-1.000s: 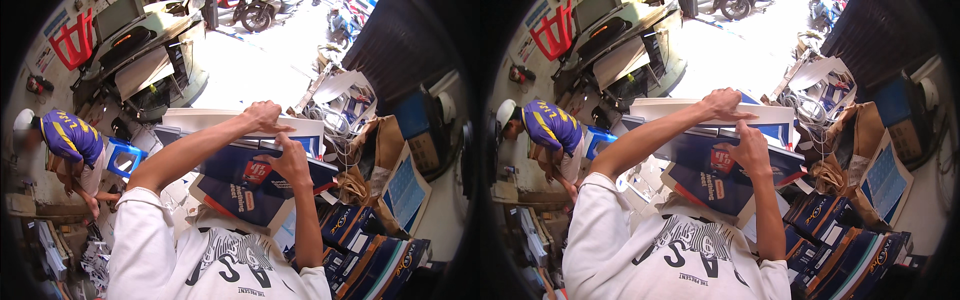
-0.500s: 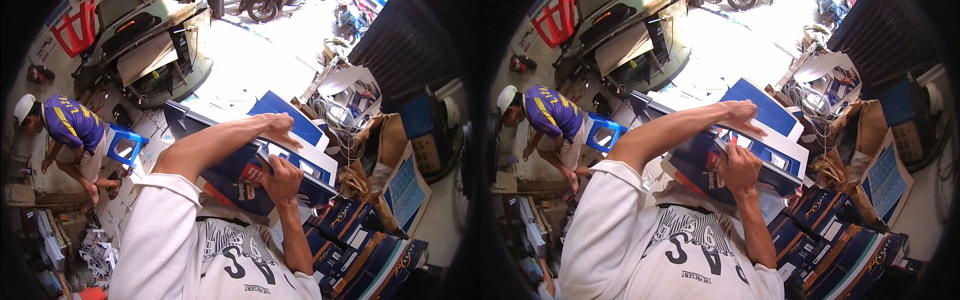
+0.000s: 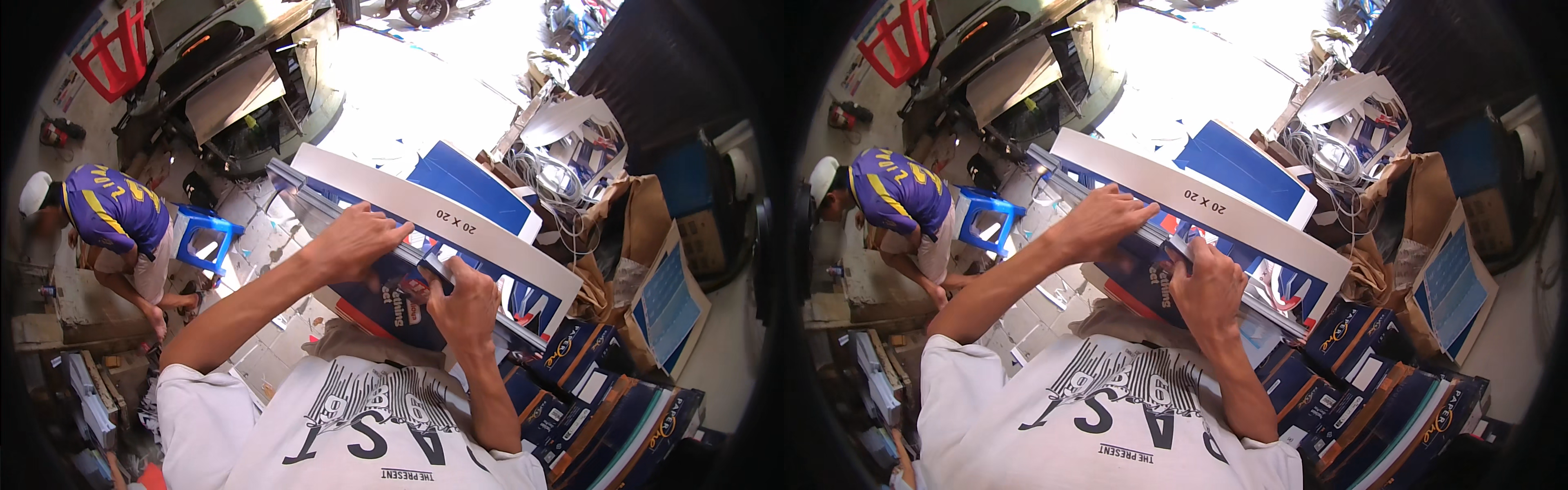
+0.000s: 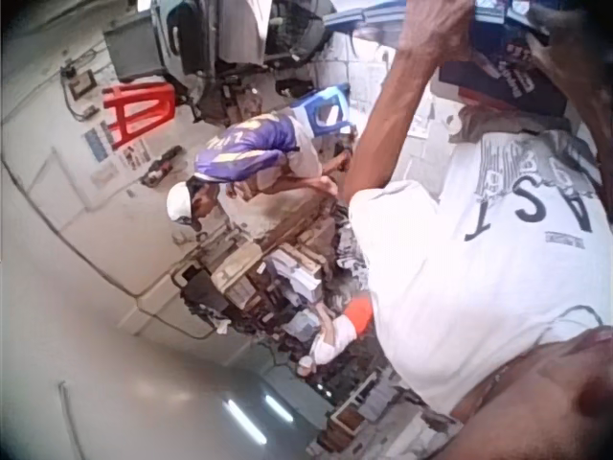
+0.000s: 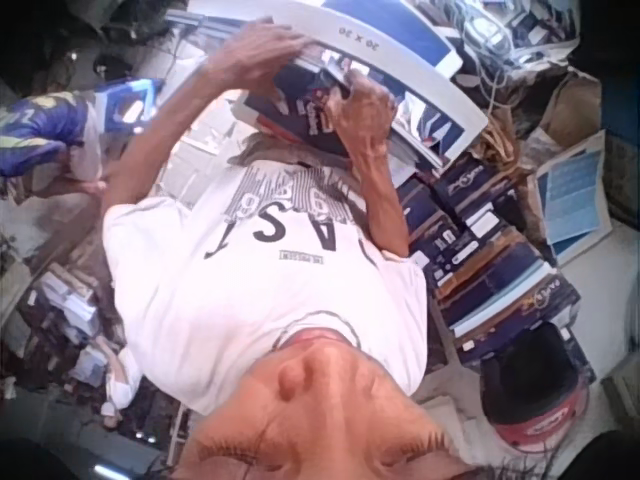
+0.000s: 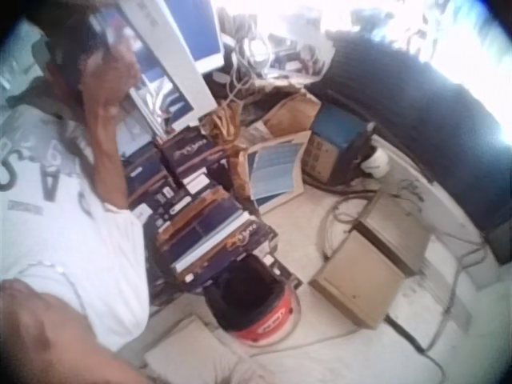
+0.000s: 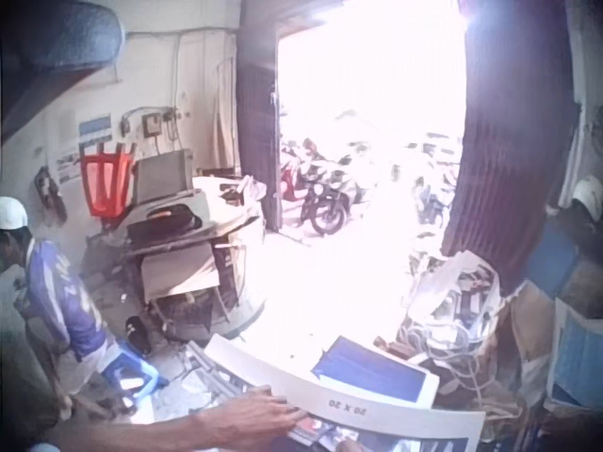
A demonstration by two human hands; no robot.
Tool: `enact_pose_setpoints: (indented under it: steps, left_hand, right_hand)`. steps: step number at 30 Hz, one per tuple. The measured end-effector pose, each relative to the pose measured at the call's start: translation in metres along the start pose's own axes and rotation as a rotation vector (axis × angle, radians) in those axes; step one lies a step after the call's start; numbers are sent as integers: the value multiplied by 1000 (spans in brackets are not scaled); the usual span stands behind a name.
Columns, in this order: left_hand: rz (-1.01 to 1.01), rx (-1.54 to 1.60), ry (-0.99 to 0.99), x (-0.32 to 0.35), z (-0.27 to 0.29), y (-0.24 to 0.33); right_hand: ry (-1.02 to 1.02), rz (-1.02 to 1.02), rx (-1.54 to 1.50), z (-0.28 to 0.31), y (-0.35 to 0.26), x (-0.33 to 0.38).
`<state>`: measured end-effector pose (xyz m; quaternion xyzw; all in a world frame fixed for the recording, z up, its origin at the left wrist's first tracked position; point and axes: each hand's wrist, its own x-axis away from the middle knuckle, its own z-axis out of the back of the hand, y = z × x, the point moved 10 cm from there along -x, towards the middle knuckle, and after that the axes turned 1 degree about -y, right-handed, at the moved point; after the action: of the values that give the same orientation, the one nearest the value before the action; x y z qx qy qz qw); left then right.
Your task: The person sorts through a stack of blue and white printed cardstock sheets, peeling off waste strips and aligning the finished pieces into a neat stack.
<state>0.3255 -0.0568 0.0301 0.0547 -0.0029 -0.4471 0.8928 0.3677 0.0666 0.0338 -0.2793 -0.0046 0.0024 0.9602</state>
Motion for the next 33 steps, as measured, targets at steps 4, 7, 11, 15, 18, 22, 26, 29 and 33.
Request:
enact_pose_setpoints:
  steps: [4, 7, 11, 15, 18, 22, 26, 29, 33]
  left_hand:
    - [-24, -4, 87, 21, -17, 7]
    - [-48, 3, 220, 32, -16, 9]
    - [-50, 91, 249, 24, 6, 15]
    - [22, 247, 249, 6, 27, 45]
    - [-19, 164, 234, -6, 8, 74]
    - [50, 129, 117, -22, -18, 78]
    - [-10, 334, 185, -20, -7, 78]
    - [-106, 296, 310, -5, -8, 83]
    - [-318, 315, 332, 35, -6, 142]
  right_hand:
    - [-147, 295, -289, 38, -20, -31]
    - [188, 584, 84, 72, -51, -66]
    - [-610, 307, 167, -47, 20, -119]
    - [-527, 267, 142, -42, 32, -125]
    - [-505, 283, 111, -43, 22, -118]
    - [-186, 485, -63, -36, 1, -109]
    - [-267, 274, 37, -55, -2, -117]
    - [-65, 358, 37, -58, 3, -125]
    - [-94, 12, 248, -57, 90, -181]
